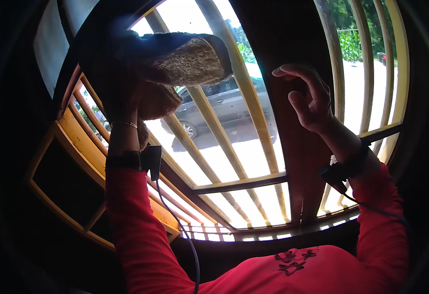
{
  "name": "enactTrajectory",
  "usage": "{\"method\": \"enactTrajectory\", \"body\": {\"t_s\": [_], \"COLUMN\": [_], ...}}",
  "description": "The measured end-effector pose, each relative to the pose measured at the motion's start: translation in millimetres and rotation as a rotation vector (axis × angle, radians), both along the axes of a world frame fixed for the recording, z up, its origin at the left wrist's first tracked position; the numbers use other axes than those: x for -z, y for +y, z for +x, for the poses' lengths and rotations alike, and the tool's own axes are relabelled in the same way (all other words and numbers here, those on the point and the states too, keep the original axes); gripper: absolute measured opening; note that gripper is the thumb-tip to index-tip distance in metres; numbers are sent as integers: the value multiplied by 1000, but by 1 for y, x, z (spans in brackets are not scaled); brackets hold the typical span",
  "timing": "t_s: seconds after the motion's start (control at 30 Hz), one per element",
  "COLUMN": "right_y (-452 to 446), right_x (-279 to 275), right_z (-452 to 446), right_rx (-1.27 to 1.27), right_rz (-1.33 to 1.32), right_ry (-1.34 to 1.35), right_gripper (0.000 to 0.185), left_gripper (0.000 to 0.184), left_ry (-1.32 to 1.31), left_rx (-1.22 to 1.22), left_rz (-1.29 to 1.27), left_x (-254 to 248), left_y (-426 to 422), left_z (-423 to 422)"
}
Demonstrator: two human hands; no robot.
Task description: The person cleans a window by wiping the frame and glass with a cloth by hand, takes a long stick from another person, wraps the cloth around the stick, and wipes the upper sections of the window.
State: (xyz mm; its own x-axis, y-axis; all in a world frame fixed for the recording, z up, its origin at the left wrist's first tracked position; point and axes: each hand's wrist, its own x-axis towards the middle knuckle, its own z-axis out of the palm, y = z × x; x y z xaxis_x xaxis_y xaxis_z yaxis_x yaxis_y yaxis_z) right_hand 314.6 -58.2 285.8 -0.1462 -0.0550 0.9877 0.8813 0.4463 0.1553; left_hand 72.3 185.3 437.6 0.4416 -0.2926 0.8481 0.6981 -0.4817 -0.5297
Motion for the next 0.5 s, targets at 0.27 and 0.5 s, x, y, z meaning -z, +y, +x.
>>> {"method": "enactTrajectory", "body": {"t_s": [0.27,0.5], "right_y": [1,1], "right_x": [3,5], "right_z": [-1,2], "right_rx": [-44,-69], "right_rz": [-18,-35], "right_ry": [42,7], "right_gripper": [37,39], "left_gripper": [46,48], "left_ry": [-159,-152], "left_rx": [16,112], "left_rz": [11,-41], "left_x": [10,98], "left_y": [35,2], "left_z": [-29,-30]}}
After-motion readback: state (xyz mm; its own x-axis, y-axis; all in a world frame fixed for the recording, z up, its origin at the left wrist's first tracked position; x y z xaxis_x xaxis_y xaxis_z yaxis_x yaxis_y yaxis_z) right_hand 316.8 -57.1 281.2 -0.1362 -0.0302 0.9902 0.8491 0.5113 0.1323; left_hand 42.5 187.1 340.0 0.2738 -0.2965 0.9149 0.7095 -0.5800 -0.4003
